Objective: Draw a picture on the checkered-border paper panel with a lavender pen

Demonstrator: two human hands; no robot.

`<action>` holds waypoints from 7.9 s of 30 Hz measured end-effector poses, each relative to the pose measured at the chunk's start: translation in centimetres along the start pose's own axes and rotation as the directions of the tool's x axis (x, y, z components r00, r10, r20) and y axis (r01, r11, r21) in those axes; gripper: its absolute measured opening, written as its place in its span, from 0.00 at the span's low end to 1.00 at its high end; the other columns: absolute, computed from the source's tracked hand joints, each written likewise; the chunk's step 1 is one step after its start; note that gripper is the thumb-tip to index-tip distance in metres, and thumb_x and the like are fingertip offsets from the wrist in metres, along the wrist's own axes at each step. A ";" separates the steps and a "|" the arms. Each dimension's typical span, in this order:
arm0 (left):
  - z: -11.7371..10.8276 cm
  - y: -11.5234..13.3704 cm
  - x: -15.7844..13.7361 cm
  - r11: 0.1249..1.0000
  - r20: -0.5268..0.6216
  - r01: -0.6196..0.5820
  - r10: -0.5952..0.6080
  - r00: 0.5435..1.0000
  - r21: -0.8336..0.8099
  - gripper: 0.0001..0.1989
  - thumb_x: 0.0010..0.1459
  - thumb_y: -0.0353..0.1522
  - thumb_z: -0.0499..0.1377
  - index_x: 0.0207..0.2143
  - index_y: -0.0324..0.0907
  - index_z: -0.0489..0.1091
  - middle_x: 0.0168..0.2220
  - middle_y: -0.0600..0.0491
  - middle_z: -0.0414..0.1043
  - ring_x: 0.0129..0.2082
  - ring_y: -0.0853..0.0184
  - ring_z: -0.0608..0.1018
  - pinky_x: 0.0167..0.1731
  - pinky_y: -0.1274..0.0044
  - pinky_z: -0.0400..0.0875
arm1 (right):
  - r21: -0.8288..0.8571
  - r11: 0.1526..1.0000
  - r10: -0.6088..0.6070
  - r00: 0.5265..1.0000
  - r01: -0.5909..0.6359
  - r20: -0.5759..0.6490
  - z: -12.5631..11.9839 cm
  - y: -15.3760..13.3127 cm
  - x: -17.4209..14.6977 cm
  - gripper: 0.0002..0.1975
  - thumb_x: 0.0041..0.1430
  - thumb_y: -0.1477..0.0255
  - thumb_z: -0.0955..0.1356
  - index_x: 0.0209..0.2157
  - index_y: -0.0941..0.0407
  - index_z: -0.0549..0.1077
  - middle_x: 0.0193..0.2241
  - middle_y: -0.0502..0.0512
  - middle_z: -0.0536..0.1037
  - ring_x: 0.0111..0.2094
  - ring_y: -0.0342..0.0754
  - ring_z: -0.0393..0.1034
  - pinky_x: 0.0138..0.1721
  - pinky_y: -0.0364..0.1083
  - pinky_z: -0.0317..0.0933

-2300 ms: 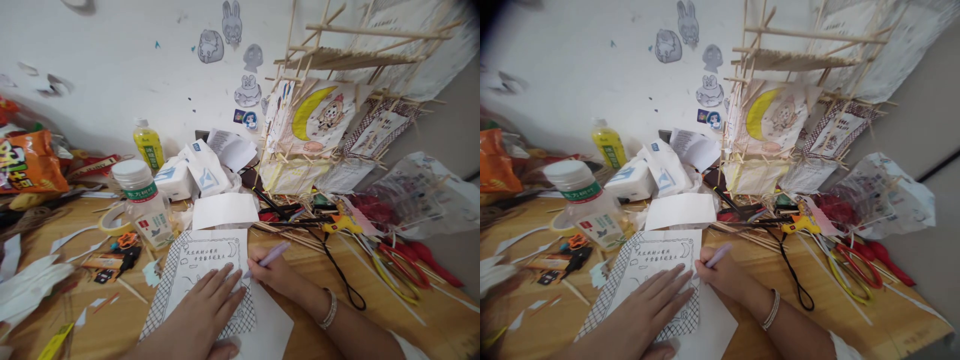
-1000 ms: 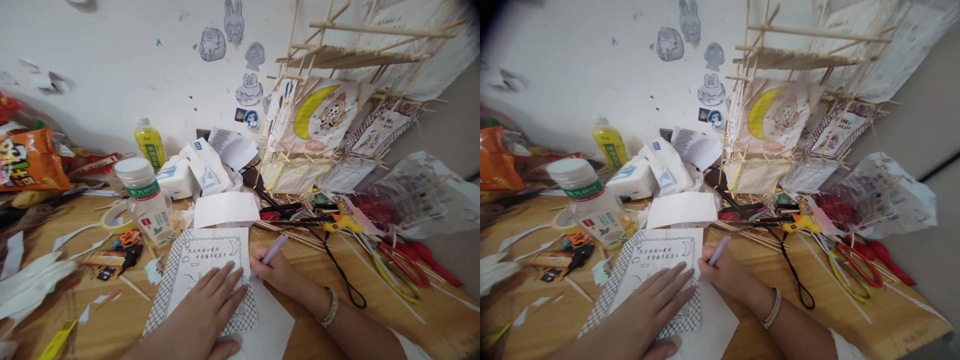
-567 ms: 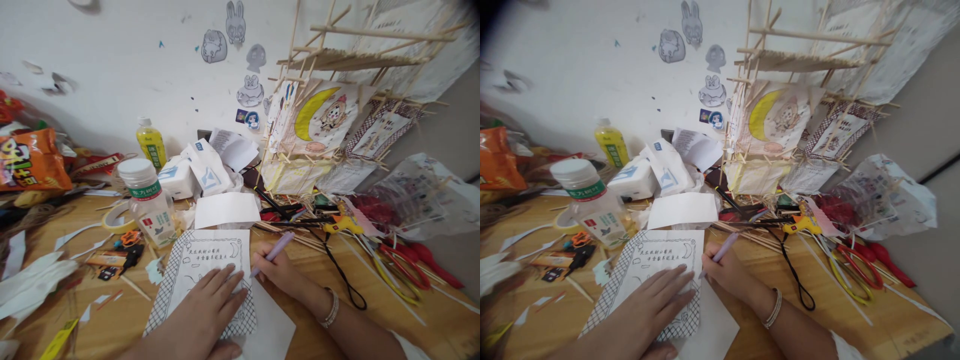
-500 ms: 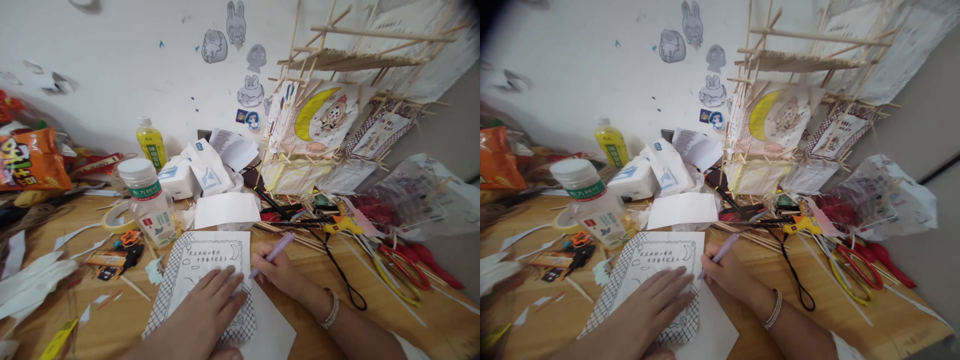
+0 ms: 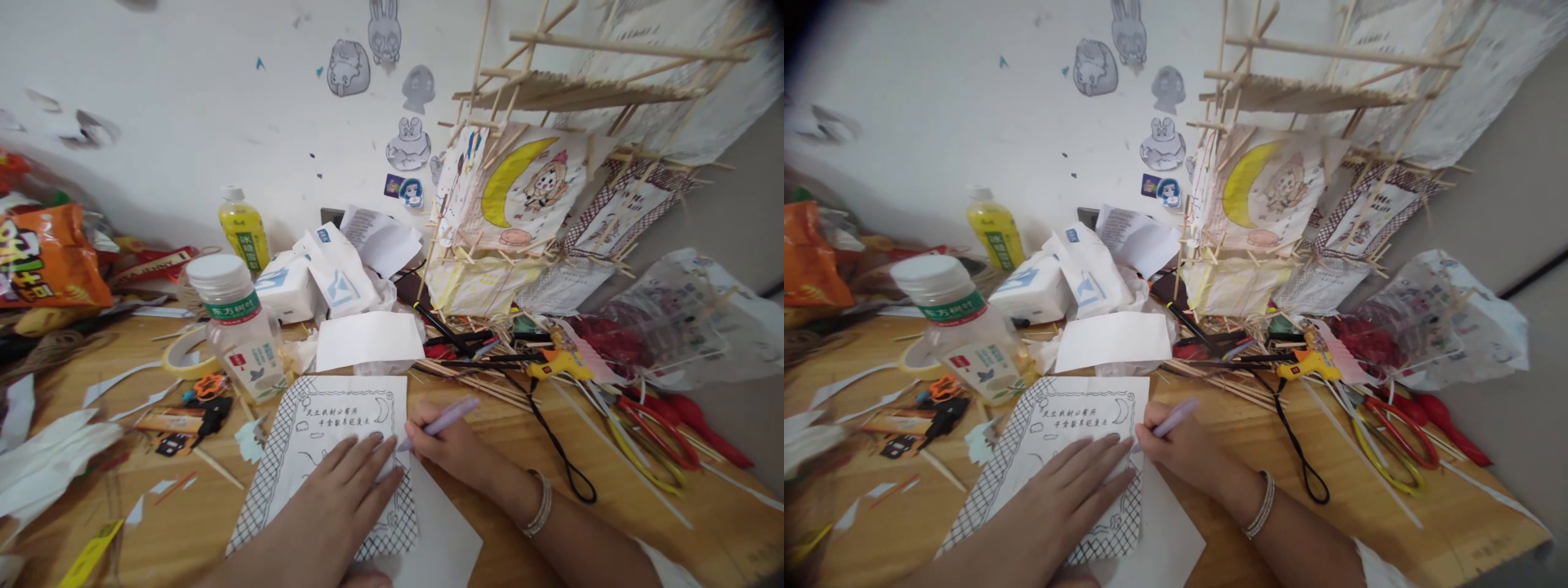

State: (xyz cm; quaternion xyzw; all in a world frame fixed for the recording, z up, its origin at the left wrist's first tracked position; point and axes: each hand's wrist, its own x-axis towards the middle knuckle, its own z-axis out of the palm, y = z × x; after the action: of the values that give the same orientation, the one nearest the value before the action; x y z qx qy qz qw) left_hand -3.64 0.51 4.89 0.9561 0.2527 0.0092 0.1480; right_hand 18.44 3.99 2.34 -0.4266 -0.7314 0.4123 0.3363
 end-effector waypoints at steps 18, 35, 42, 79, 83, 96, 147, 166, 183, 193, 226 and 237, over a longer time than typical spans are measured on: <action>0.1 -0.1 0.1 1.000 0.033 0.012 -0.012 0.999 -0.006 0.36 0.63 0.50 0.52 0.65 0.37 0.52 0.65 0.35 0.42 0.64 0.43 0.51 0.56 0.48 0.52 | -0.024 1.000 -0.013 1.000 0.013 0.020 -0.2 -0.3 -0.1 0.13 0.60 0.71 0.61 0.22 0.54 0.56 0.21 0.45 0.59 0.25 0.43 0.54 0.28 0.43 0.49; -0.1 0.1 0.1 1.000 0.054 0.024 -0.023 0.998 -0.017 0.36 0.63 0.49 0.52 0.65 0.37 0.51 0.66 0.36 0.41 0.64 0.44 0.49 0.57 0.48 0.50 | 0.034 0.999 -0.012 0.999 0.010 0.046 -0.1 -0.3 -0.1 0.12 0.59 0.73 0.60 0.22 0.54 0.56 0.21 0.44 0.58 0.24 0.42 0.53 0.26 0.42 0.49; -0.1 0.2 0.0 1.000 0.074 0.025 -0.025 0.997 0.001 0.36 0.63 0.50 0.50 0.66 0.37 0.50 0.66 0.36 0.40 0.65 0.44 0.48 0.57 0.48 0.49 | 0.020 0.999 -0.027 0.999 0.026 0.022 -0.1 -0.4 -0.1 0.13 0.58 0.73 0.61 0.21 0.54 0.54 0.20 0.44 0.57 0.23 0.42 0.53 0.25 0.42 0.48; 0.9 -0.4 -0.6 0.997 -0.130 -0.069 0.065 0.989 -0.029 0.38 0.62 0.53 0.49 0.65 0.36 0.52 0.65 0.37 0.47 0.63 0.44 0.55 0.58 0.51 0.52 | 0.003 1.000 -0.003 0.999 0.003 -0.036 -0.3 -0.4 -0.1 0.15 0.59 0.72 0.62 0.19 0.54 0.59 0.19 0.46 0.62 0.23 0.42 0.58 0.26 0.42 0.53; 1.2 -0.5 -0.5 0.998 -0.115 -0.058 0.055 0.992 -0.024 0.38 0.62 0.53 0.49 0.65 0.36 0.52 0.65 0.37 0.46 0.64 0.43 0.53 0.58 0.51 0.52 | -0.010 1.000 -0.024 1.000 0.024 0.001 -0.2 -0.2 -0.1 0.13 0.60 0.70 0.62 0.21 0.54 0.59 0.22 0.46 0.61 0.25 0.43 0.58 0.28 0.42 0.53; 1.0 -0.2 -0.4 0.999 -0.034 -0.023 0.022 0.999 -0.027 0.39 0.63 0.54 0.46 0.65 0.35 0.51 0.66 0.34 0.40 0.64 0.41 0.49 0.56 0.48 0.52 | -0.060 0.998 -0.005 1.000 0.006 0.012 -0.3 -0.4 -0.1 0.12 0.61 0.70 0.62 0.22 0.54 0.60 0.22 0.46 0.63 0.26 0.44 0.59 0.28 0.43 0.53; 1.0 -0.5 -0.4 0.999 -0.062 -0.050 0.050 0.997 0.003 0.39 0.63 0.54 0.46 0.64 0.35 0.52 0.65 0.34 0.43 0.64 0.42 0.51 0.57 0.48 0.52 | 0.072 0.997 0.032 0.999 -0.030 -0.028 0.0 -0.3 0.0 0.13 0.57 0.74 0.60 0.19 0.53 0.55 0.18 0.44 0.60 0.20 0.41 0.55 0.22 0.41 0.50; 0.7 -0.2 -0.4 0.999 -0.051 -0.023 0.022 0.998 -0.026 0.38 0.62 0.53 0.50 0.64 0.36 0.55 0.65 0.34 0.45 0.64 0.41 0.52 0.56 0.47 0.53 | 0.021 1.000 0.014 0.999 -0.013 -0.042 -0.1 -0.6 -0.1 0.13 0.56 0.74 0.61 0.19 0.54 0.56 0.18 0.46 0.61 0.21 0.42 0.56 0.23 0.42 0.51; 0.3 0.0 -0.5 0.997 -0.089 -0.072 0.072 0.993 0.013 0.40 0.63 0.55 0.46 0.63 0.32 0.55 0.64 0.33 0.48 0.63 0.42 0.56 0.56 0.50 0.56 | 0.078 0.997 0.031 0.996 -0.025 -0.078 -0.1 0.1 -0.1 0.15 0.60 0.72 0.62 0.19 0.54 0.59 0.18 0.45 0.62 0.22 0.42 0.58 0.25 0.41 0.53; 0.6 -0.3 -0.4 0.999 -0.064 -0.043 0.043 0.997 0.004 0.39 0.62 0.54 0.47 0.63 0.33 0.56 0.64 0.32 0.47 0.63 0.41 0.54 0.55 0.51 0.58 | -0.004 0.999 -0.032 0.999 0.032 -0.031 -0.2 0.2 0.0 0.13 0.62 0.70 0.62 0.23 0.54 0.60 0.22 0.46 0.63 0.26 0.44 0.59 0.30 0.43 0.54; 0.7 -0.3 -0.3 0.999 -0.062 -0.025 0.023 0.998 -0.031 0.39 0.62 0.55 0.47 0.63 0.35 0.57 0.64 0.33 0.47 0.63 0.41 0.53 0.56 0.49 0.55 | 0.080 0.997 0.016 1.000 -0.016 -0.007 -0.1 0.5 0.0 0.13 0.62 0.70 0.62 0.22 0.54 0.61 0.20 0.45 0.63 0.23 0.42 0.58 0.26 0.42 0.53; 0.8 -0.5 -0.2 1.000 -0.052 -0.022 0.021 0.998 -0.014 0.39 0.62 0.55 0.46 0.64 0.35 0.55 0.65 0.33 0.45 0.64 0.42 0.52 0.57 0.49 0.53 | 0.039 0.999 0.011 1.000 -0.010 -0.019 -0.1 0.4 0.0 0.14 0.61 0.71 0.62 0.21 0.54 0.60 0.20 0.45 0.62 0.23 0.43 0.58 0.26 0.42 0.52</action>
State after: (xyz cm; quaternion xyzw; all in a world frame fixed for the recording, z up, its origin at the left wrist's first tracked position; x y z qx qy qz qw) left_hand -3.96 0.62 4.02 0.9571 0.2459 0.0376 0.1484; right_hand 18.70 4.10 2.02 -0.4277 -0.7178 0.4241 0.3493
